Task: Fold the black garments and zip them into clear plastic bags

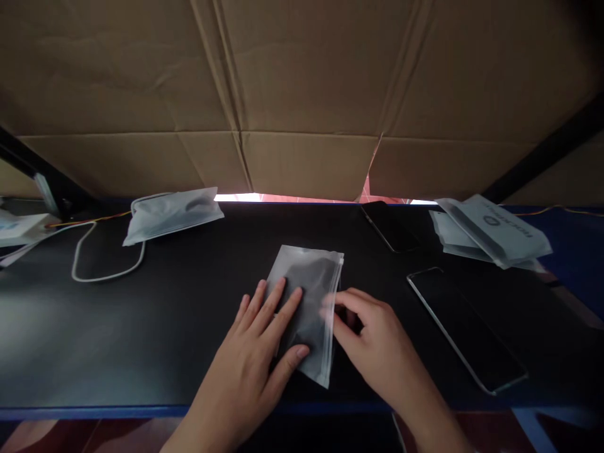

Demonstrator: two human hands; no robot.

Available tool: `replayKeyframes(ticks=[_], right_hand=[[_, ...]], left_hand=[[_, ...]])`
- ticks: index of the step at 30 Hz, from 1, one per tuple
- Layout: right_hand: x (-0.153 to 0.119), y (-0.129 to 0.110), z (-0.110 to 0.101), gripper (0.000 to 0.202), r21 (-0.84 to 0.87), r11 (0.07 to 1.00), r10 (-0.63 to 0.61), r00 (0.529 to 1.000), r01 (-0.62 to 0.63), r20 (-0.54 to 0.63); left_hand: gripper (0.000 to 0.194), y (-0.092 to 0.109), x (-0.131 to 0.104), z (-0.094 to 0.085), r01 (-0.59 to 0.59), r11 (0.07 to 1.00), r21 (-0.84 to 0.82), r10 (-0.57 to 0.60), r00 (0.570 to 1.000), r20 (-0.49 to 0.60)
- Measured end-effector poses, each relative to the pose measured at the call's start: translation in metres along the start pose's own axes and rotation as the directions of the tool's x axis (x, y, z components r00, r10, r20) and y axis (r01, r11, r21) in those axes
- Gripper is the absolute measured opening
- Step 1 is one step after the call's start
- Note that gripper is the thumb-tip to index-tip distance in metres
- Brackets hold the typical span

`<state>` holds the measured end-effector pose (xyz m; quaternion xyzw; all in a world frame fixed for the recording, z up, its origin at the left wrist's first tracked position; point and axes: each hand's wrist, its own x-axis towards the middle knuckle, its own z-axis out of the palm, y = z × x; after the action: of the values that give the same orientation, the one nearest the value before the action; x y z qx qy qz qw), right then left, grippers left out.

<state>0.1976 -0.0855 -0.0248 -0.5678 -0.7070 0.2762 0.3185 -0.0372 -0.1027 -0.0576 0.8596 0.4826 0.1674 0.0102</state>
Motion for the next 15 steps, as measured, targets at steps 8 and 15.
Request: replayKeyframes(ticks=[8,15], right_hand=[[-0.020,0.016,-0.048,0.017,0.110,0.992,0.076,0.994,-0.067,-0.084],[-0.028,0.055,-0.058,0.020,-0.026,0.993,0.107,0.984,-0.112,-0.144]], left_hand=[[0.071,-0.048,-0.029,-0.002,0.210,0.967,0.141,-0.210,0.978,-0.012],[0.055,-0.111,-0.060,-0.039,0.443,0.868,0.225,-0.463,0.885,0.045]])
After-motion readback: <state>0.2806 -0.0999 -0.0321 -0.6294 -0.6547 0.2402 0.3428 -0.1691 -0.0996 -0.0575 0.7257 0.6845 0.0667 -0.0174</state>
